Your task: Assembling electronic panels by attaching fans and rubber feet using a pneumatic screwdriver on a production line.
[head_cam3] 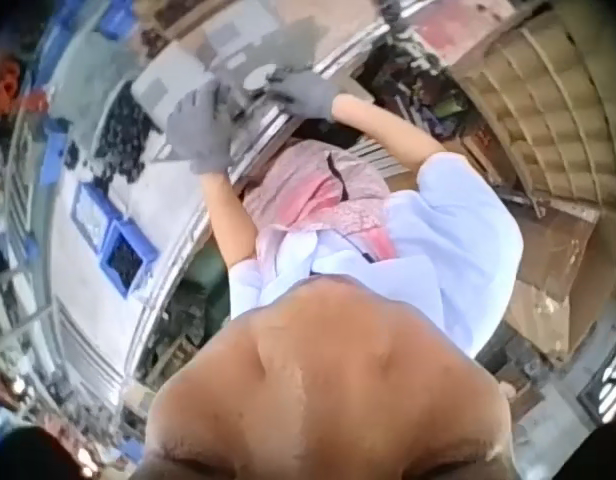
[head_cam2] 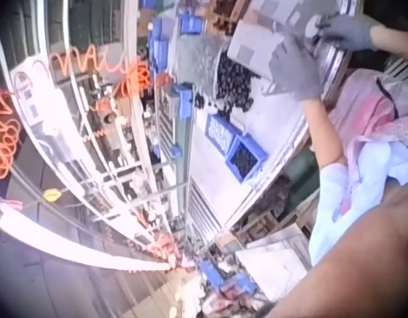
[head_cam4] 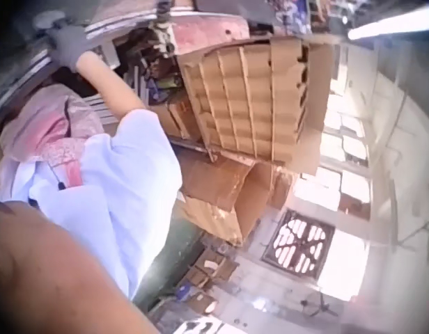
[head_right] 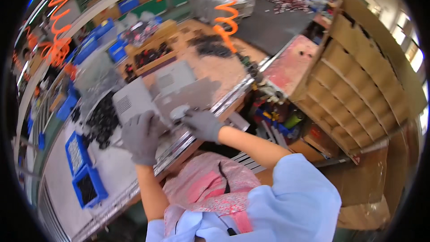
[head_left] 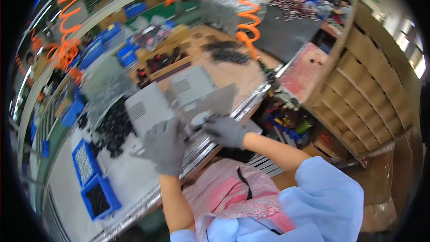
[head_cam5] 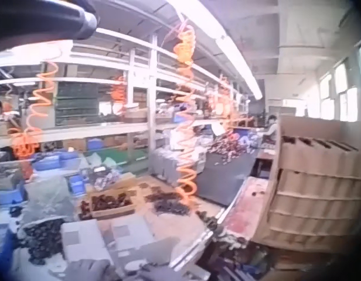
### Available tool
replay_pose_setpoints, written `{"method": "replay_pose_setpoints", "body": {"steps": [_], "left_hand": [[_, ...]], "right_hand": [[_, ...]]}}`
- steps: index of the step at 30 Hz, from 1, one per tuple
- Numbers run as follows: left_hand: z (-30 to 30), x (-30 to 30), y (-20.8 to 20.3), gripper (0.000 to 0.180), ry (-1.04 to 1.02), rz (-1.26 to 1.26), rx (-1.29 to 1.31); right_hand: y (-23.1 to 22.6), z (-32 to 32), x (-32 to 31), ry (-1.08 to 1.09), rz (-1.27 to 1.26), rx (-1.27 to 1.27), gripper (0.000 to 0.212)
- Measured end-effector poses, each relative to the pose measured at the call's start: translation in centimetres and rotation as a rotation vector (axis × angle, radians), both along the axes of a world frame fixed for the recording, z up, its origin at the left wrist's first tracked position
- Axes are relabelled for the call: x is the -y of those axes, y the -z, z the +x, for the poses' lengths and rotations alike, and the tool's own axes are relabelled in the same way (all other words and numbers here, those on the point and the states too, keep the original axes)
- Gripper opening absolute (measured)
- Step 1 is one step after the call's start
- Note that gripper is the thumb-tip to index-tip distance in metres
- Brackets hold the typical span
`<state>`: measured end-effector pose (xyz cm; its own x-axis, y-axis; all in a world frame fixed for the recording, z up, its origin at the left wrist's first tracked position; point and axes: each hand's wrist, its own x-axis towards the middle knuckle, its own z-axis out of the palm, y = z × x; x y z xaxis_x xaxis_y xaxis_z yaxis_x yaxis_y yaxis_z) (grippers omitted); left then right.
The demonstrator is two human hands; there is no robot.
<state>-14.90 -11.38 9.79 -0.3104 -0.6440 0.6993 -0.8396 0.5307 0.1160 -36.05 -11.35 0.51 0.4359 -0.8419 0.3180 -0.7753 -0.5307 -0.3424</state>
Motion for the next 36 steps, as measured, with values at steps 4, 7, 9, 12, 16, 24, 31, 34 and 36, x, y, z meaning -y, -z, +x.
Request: {"method": "replay_pose_setpoints", "body": {"steps": [4,7,9,12,16,24,31,34,36], "left_hand": [[1.3,0.3,2.1,0.019,-0.073,-0.057,0.0],[1.4,0.4,2.1,0.018,-0.064,-0.116,-0.007],[1.1,0.6,2.3,0.016,-0.068,-0.125,-0.009],[0.6,1.0,2.2,0.013,-0.067,-0.165,-0.018],[-0.1,1.3,1.6,0.014,-0.118,-0.202,-0.011],[0.1,1.5,2.4,0.016,-0.077,-0.186,-0.001],[0.4,1.1,2.3,0.012,-0.033,-0.178,0.005],[0.4,1.0,2.1,0.012,-0.033,-0.163,-0.001],[0.4,1.0,2.0,0.012,-0.031,-0.164,-0.003]], "right_hand": [[0.0,-1.0,-0.8,-0.141,-0.107,0.071,0.027],[-5.4,-4.9,-2.8,-0.042,-0.219,-0.05,0.029],[-10.0,-9.5,-4.6,0.088,-0.406,-0.205,0.031],[-18.0,-16.4,-7.1,0.331,-0.768,-0.288,0.031],[-26.6,-26.4,-10.9,0.828,-1.19,-0.253,0.02],[-34.4,-42.1,-15.1,1.488,0.206,-0.495,0.055],[-33.6,-45.9,-11.1,1.499,0.427,-0.4,0.071],[-33.4,-46.8,-10.9,1.403,0.298,-0.641,0.057],[-33.7,-46.9,-10.7,1.463,0.327,-0.583,0.054]]}}
